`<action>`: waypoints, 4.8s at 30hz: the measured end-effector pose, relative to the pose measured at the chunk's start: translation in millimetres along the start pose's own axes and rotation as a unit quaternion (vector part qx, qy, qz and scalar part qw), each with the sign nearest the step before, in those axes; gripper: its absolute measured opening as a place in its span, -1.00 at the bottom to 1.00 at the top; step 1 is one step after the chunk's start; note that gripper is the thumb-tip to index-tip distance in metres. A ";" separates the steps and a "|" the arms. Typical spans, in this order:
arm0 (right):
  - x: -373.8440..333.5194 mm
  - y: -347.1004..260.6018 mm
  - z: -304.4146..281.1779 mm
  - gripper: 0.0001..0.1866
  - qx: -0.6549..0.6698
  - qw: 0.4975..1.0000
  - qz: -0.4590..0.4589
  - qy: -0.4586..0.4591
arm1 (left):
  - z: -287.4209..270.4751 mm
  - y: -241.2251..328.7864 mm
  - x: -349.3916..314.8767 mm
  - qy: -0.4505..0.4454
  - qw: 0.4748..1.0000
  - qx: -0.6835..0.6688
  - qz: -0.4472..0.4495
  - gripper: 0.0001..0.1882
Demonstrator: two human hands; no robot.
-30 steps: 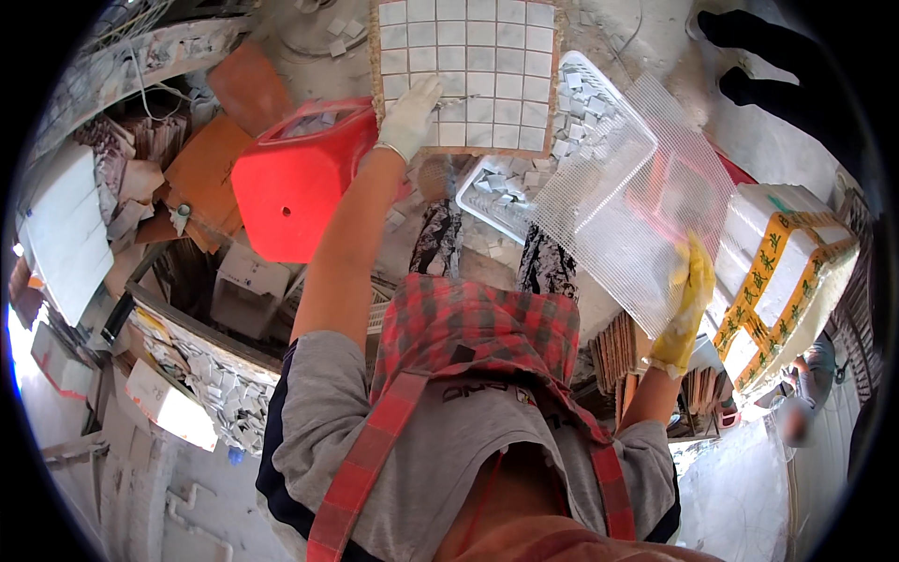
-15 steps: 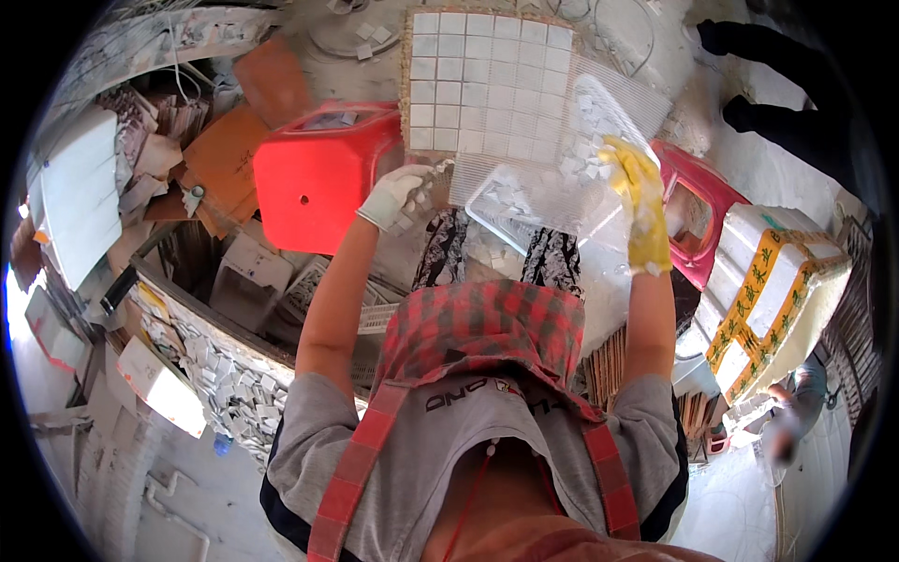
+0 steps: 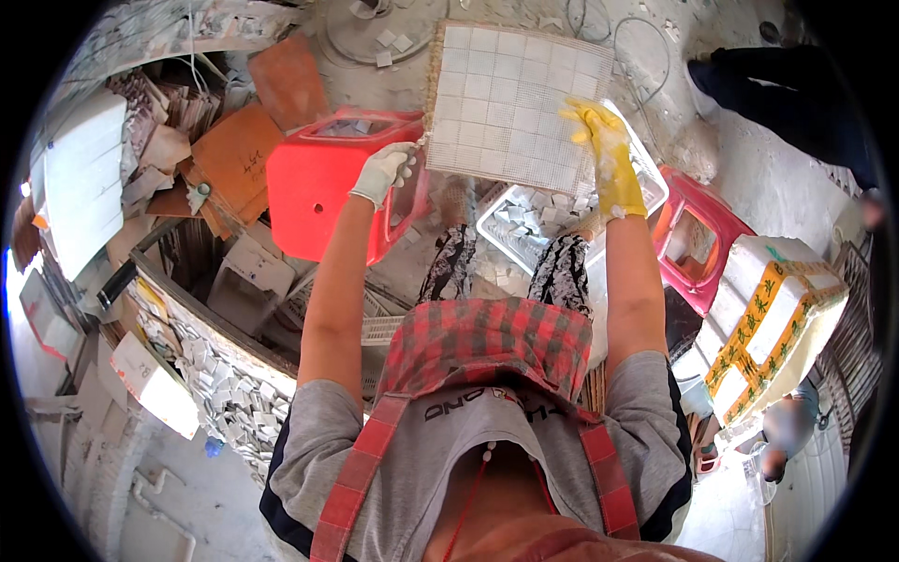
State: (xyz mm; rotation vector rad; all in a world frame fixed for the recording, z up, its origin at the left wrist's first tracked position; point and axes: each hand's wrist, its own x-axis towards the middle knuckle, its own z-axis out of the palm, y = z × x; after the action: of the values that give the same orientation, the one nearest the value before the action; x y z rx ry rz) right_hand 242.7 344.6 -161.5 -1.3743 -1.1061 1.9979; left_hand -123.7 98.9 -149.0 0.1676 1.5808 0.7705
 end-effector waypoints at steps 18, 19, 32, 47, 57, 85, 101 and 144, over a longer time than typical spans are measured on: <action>-2.8 -16.7 21.7 -0.65 -0.100 0.994 0.033 0.034 | -2.3 -33.3 29.1 0.018 0.999 0.028 -0.011 -0.63; -2.1 -13.2 18.8 -0.65 -0.090 0.995 0.037 0.030 | -0.9 -33.1 29.5 0.022 0.999 0.028 -0.007 -0.63; 8.0 17.8 9.6 -0.65 -0.065 0.996 0.045 0.045 | 35.7 -62.8 -31.9 0.219 0.779 0.471 0.352 -0.63; 86.3 94.1 -49.8 -0.48 -0.338 0.914 0.121 0.191 | 44.4 -75.1 -35.0 0.183 0.709 0.624 0.273 -0.60; 55.2 -55.1 30.2 -0.53 -0.631 0.752 -0.118 0.151 | 39.6 -85.5 -32.9 0.179 0.747 0.590 0.248 -0.62; 38.7 13.4 50.0 -0.41 -0.679 0.604 -0.407 0.094 | 32.5 -122.5 -30.3 0.180 0.814 0.481 0.272 -0.55; 4.0 120.3 232.6 -0.53 -0.561 0.614 -0.538 -0.134 | 64.1 -167.1 -180.7 0.217 0.901 0.362 0.100 -0.62; -583.8 -3.5 -96.4 -0.57 -0.723 0.625 0.138 0.261 | 190.1 37.9 97.3 0.048 0.676 0.707 0.200 -0.63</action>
State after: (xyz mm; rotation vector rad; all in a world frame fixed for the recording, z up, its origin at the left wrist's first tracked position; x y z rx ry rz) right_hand 556.8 -56.2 139.8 -2.6604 -2.3616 0.2401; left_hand 22.3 250.2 -202.2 1.6680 1.9394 -0.3511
